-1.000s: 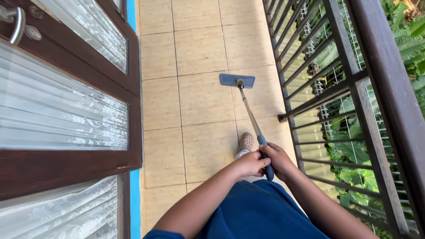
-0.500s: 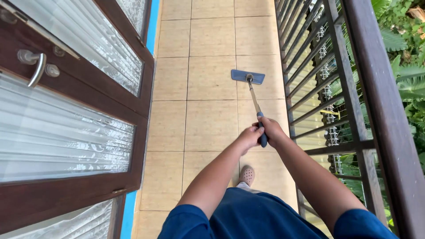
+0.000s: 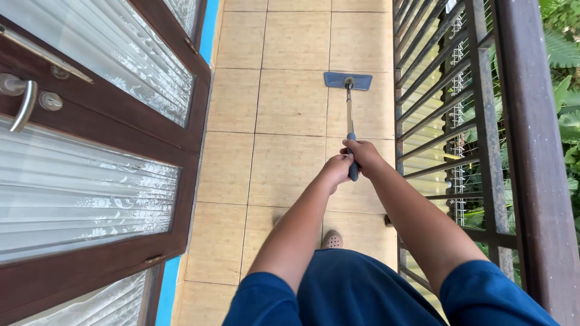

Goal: Mopping the tiled floor of a balcony using a flat mop.

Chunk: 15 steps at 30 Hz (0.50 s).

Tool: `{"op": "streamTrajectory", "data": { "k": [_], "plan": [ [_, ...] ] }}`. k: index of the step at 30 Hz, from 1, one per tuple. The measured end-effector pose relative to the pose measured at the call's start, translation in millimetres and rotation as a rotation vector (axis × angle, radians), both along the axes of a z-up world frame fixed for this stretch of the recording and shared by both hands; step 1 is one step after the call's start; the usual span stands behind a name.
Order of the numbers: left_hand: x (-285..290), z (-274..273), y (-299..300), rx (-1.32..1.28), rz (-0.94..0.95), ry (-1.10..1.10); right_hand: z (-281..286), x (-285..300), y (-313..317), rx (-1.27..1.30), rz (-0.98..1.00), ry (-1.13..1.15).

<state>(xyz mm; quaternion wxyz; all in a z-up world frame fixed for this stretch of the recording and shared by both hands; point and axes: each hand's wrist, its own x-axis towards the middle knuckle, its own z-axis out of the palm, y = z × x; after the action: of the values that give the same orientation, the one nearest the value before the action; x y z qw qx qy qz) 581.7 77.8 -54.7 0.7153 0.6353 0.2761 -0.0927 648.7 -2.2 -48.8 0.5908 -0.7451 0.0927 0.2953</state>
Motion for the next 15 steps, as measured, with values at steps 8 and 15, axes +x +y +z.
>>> {"op": "streamTrajectory", "data": {
  "k": [8,15],
  "plan": [
    [-51.0,115.1,24.4,-0.230,-0.287,-0.016,55.1,-34.9,-18.6,0.088,0.013,0.064],
    [-68.8,147.0,67.6,-0.367,-0.548,-0.029,87.8,-68.8,-11.0,0.090,-0.070,0.131]
  ]
}}
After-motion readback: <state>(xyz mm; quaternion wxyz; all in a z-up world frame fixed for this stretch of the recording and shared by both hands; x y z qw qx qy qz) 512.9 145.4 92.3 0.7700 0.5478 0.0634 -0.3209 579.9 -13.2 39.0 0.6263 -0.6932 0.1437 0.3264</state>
